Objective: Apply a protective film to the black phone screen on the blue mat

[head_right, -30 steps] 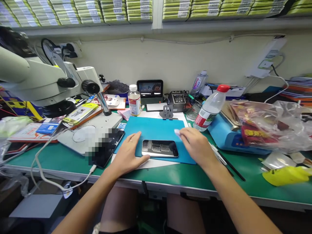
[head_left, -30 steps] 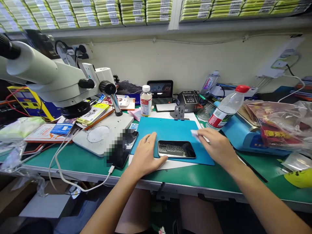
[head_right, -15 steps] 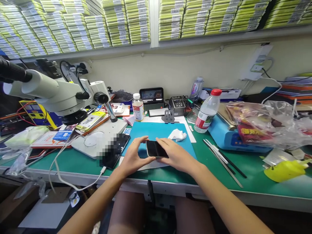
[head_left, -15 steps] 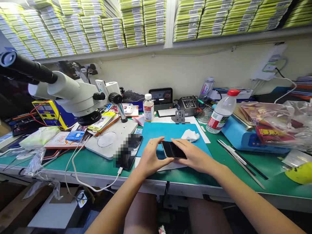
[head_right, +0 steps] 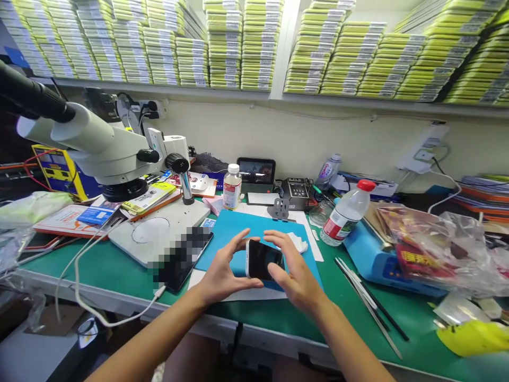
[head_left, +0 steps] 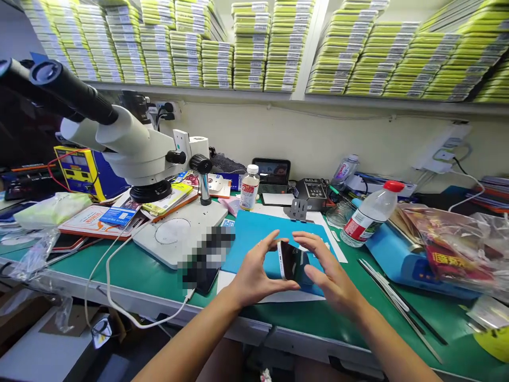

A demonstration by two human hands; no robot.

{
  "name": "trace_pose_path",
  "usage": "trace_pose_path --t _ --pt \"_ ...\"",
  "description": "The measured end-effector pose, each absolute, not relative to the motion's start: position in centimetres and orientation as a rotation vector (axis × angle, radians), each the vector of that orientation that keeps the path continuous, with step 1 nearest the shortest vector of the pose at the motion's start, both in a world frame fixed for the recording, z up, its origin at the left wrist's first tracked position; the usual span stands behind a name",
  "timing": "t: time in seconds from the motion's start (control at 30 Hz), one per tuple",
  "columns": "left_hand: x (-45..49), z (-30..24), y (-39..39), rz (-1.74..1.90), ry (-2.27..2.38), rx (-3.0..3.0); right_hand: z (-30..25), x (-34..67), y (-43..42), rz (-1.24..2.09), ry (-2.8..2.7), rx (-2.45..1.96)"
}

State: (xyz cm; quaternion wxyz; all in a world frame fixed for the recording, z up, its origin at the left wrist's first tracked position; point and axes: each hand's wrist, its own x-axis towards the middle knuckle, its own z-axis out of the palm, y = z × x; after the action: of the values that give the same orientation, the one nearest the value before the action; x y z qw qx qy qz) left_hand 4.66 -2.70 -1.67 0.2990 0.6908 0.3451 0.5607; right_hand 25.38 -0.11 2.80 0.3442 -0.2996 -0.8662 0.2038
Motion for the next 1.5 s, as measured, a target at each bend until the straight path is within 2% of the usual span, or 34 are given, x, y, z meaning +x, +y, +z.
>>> trace_pose_path --t 0.33,1.5 --pt "4.3 -1.2 -3.0 1.6 0.877 2.104 4.7 21.5 -2.2 0.269 -2.253 -0.847" --pt "4.1 -1.2 -3.3 1.618 0.841 2.244 5.4 22.1 -2.1 0.323 -2.327 -0.851"
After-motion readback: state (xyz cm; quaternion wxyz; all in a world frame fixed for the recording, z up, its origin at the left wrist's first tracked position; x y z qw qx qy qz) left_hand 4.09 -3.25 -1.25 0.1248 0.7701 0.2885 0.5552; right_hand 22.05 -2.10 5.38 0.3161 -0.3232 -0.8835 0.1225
